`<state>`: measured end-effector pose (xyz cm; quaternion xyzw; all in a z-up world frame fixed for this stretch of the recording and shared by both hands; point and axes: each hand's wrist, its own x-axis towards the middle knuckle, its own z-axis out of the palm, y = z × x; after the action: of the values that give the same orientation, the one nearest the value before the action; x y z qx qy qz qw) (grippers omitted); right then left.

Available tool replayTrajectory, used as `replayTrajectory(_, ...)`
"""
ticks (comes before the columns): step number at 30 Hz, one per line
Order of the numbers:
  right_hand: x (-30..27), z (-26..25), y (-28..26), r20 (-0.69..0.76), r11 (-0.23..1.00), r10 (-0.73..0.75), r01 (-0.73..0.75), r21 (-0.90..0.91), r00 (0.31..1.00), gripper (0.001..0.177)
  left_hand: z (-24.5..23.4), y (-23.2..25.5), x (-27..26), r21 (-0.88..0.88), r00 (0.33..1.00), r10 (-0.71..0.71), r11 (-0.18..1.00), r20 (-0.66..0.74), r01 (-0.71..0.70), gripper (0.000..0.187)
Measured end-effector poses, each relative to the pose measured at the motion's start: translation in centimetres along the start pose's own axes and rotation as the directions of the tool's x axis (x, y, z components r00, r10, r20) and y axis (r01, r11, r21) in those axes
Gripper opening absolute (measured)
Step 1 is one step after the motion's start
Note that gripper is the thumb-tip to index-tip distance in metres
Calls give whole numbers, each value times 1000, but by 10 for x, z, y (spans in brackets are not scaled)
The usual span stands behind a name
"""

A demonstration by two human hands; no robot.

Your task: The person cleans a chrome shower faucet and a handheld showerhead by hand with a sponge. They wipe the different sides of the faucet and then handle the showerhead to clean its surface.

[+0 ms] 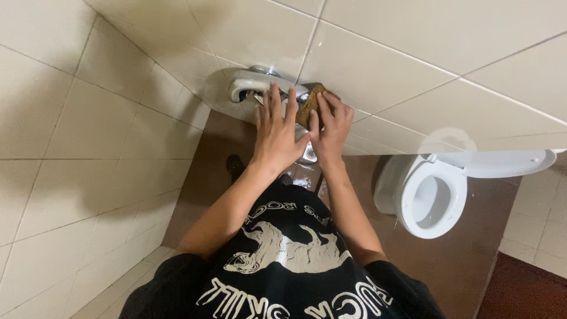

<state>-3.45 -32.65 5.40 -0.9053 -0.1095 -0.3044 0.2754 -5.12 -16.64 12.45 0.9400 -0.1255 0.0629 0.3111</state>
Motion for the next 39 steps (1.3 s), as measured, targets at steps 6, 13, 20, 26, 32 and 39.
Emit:
replayTrajectory(6, 3, -19, 5, 212, 991, -127, 133, -12, 969, 76, 26, -25, 9, 33, 992, 22, 999, 125, -26, 100)
replayTrajectory(13, -20, -23, 20, 146, 997, -72, 77, -25, 987, 82, 3, -55, 23, -18, 973, 113, 994, 199, -112, 103)
replayTrajectory(20, -23, -18, 23, 91, 999, -3, -1, 38, 996, 72, -1, -60, 24, -116, 980, 197, 974, 28, -193, 108)
replayTrajectory(26, -2, -21, -13, 91, 992, -73, 63, 106, 993, 68, 8, -68, 19, -186, 995, 92, 979, 44, -83, 105)
replayTrajectory(32, 4, -19, -48, 170, 974, -166, 134, 185, 971, 65, 0, -67, 14, -300, 991, 136, 945, 10, -127, 113)
replayTrajectory(39, -16, -16, -40, 149, 981, 50, -77, 179, 988, 64, -4, -64, 15, -301, 993, 119, 948, 25, -106, 116)
